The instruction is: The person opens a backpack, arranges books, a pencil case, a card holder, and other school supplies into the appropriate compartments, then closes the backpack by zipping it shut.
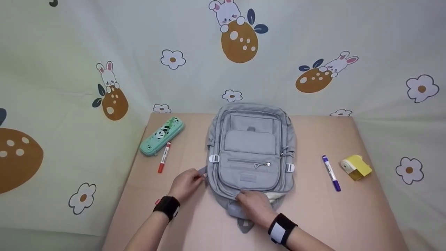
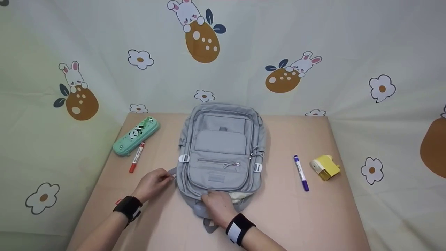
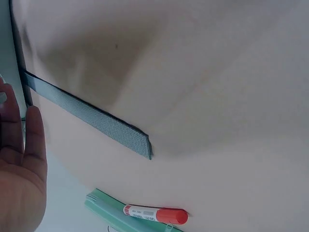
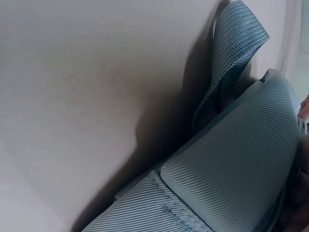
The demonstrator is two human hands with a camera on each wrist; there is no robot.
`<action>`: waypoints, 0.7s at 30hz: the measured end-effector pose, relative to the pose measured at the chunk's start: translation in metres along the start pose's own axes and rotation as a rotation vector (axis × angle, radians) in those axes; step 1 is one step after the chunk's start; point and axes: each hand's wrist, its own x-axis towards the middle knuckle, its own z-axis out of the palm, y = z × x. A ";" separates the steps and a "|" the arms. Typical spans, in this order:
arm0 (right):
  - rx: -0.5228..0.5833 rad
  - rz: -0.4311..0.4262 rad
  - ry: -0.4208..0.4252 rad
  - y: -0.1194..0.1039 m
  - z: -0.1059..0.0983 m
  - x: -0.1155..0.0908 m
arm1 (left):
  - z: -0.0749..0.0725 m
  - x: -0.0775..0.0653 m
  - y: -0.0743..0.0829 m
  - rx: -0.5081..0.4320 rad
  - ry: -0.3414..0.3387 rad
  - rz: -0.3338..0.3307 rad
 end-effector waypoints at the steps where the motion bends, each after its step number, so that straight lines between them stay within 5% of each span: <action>1: 0.006 0.000 -0.003 0.000 0.000 0.000 | 0.001 0.000 0.000 -0.001 0.002 -0.007; 13: 0.079 -0.046 -0.008 0.024 -0.016 -0.020 | 0.006 -0.003 0.002 -0.039 0.041 -0.028; 21: 0.043 -0.079 0.118 0.046 -0.025 -0.045 | 0.007 -0.003 0.003 -0.071 0.028 -0.101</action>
